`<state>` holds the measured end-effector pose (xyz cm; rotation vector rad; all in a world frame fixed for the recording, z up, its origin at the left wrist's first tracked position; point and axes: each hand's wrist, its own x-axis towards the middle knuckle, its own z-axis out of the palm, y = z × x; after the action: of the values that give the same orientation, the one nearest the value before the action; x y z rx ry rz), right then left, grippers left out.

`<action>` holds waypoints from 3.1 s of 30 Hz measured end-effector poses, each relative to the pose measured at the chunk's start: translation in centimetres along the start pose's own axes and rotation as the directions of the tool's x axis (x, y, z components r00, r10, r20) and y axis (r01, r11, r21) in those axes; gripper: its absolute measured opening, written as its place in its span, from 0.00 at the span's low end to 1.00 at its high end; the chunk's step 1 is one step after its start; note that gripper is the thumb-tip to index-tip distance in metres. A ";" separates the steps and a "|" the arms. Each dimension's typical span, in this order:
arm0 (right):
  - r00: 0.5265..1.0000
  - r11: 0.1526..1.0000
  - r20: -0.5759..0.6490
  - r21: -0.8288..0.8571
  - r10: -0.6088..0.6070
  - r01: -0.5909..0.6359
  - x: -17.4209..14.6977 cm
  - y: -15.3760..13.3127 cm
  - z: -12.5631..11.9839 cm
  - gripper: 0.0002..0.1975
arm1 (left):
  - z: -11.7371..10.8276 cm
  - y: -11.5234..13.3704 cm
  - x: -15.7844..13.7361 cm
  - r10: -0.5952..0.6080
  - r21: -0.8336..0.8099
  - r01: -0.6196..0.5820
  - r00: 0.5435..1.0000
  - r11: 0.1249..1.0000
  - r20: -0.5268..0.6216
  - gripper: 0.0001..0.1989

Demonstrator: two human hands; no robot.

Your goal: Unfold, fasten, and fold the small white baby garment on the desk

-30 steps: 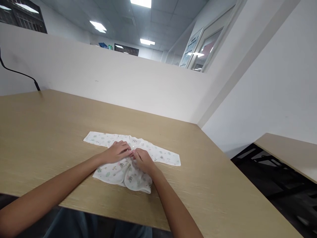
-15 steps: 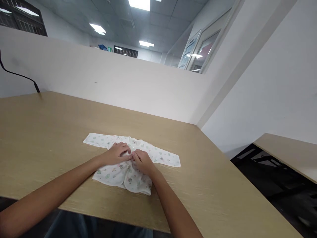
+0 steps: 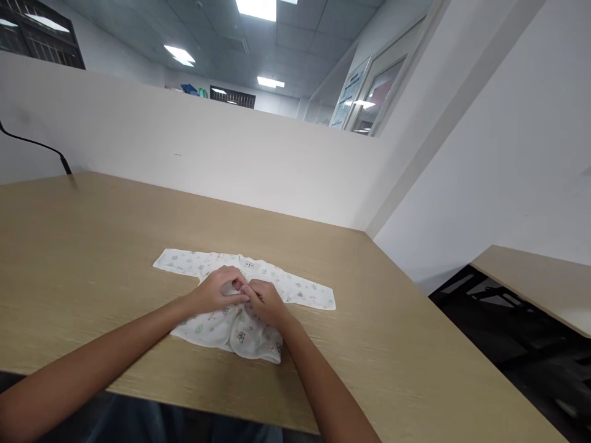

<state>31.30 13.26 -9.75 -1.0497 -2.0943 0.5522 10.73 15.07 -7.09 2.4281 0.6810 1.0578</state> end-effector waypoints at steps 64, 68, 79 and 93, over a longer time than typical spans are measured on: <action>0.778 0.291 0.628 0.748 -0.022 -0.596 -0.4 -1.9 -0.4 0.38 | 1.4 1.6 -0.4 -0.113 -0.047 0.104 0.962 0.993 -0.248 0.12; 0.786 0.262 0.616 0.769 -0.057 -0.583 -0.4 -1.7 -0.1 0.38 | 1.4 1.5 -0.5 -0.112 -0.041 0.105 0.961 0.994 -0.253 0.12; 0.790 0.212 0.609 0.784 -0.075 -0.584 -0.4 -1.7 0.1 0.37 | 1.4 1.8 -0.5 -0.143 -0.058 0.133 0.957 0.989 -0.254 0.11; 0.816 0.177 0.560 0.825 -0.143 -0.536 -0.3 -1.8 0.5 0.36 | 1.5 2.3 -0.3 -0.299 -0.364 0.228 0.942 0.903 -0.150 0.10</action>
<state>30.14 11.99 -9.02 -0.3252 -1.3253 2.2225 12.34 12.80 -6.96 1.8876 0.7932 1.2061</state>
